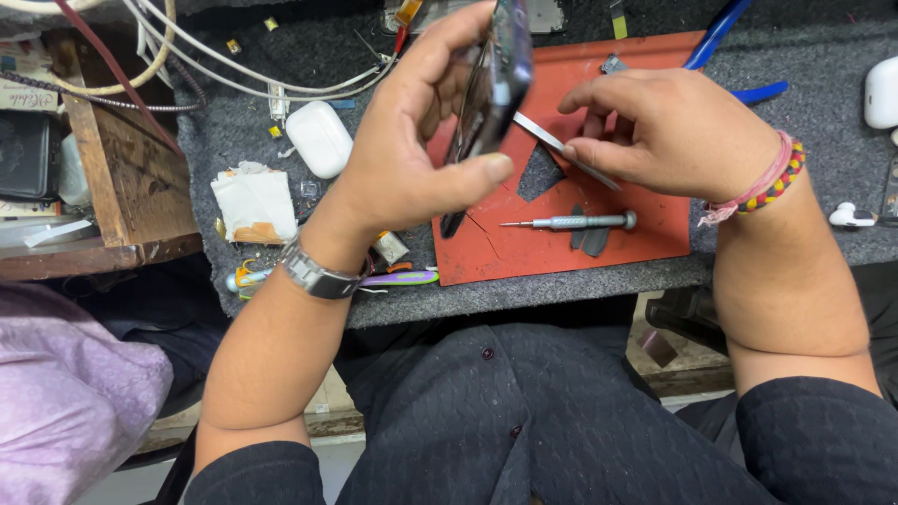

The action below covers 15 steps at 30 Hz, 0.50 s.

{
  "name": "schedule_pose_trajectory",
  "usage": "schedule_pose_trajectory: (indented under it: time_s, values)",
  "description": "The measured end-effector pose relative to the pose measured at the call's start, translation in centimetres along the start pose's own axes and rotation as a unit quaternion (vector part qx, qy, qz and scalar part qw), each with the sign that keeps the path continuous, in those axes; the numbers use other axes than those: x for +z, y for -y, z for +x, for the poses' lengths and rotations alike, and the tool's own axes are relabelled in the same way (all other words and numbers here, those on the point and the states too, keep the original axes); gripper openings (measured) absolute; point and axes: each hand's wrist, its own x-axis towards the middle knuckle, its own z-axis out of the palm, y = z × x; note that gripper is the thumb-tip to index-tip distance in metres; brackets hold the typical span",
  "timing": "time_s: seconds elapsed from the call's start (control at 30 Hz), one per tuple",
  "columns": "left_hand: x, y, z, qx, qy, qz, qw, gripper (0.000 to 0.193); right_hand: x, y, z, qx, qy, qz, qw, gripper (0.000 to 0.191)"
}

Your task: The person disassembles a smartphone on a workbench, using tweezers and a screwdriver to remove a small component and unscrew internal parts. They then apply a liquid from a yellow bottle to the interior and continue manipulating components with tweezers.

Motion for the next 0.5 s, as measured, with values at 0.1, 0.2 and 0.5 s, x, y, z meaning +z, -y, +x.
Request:
schedule_pose_trajectory:
  time_s: [0.1, 0.2, 0.5]
  values:
    - [0.0, -0.1, 0.1, -0.078, -0.007, -0.083, 0.993, 0.091, 0.1, -0.1, -0.1, 0.002, -0.021, 0.015, 1.000, 0.035]
    - [0.3, 0.3, 0.2, 0.012, -0.010, 0.053, 0.998, 0.083, 0.7, 0.2, -0.3, 0.036, -0.037, 0.270, 0.961, 0.037]
    - [1.6, 1.5, -0.4, 0.119, -0.064, 0.488, 0.862, 0.093, 2.1, 0.9, 0.0, 0.090, -0.046, 0.628, 0.771, 0.044]
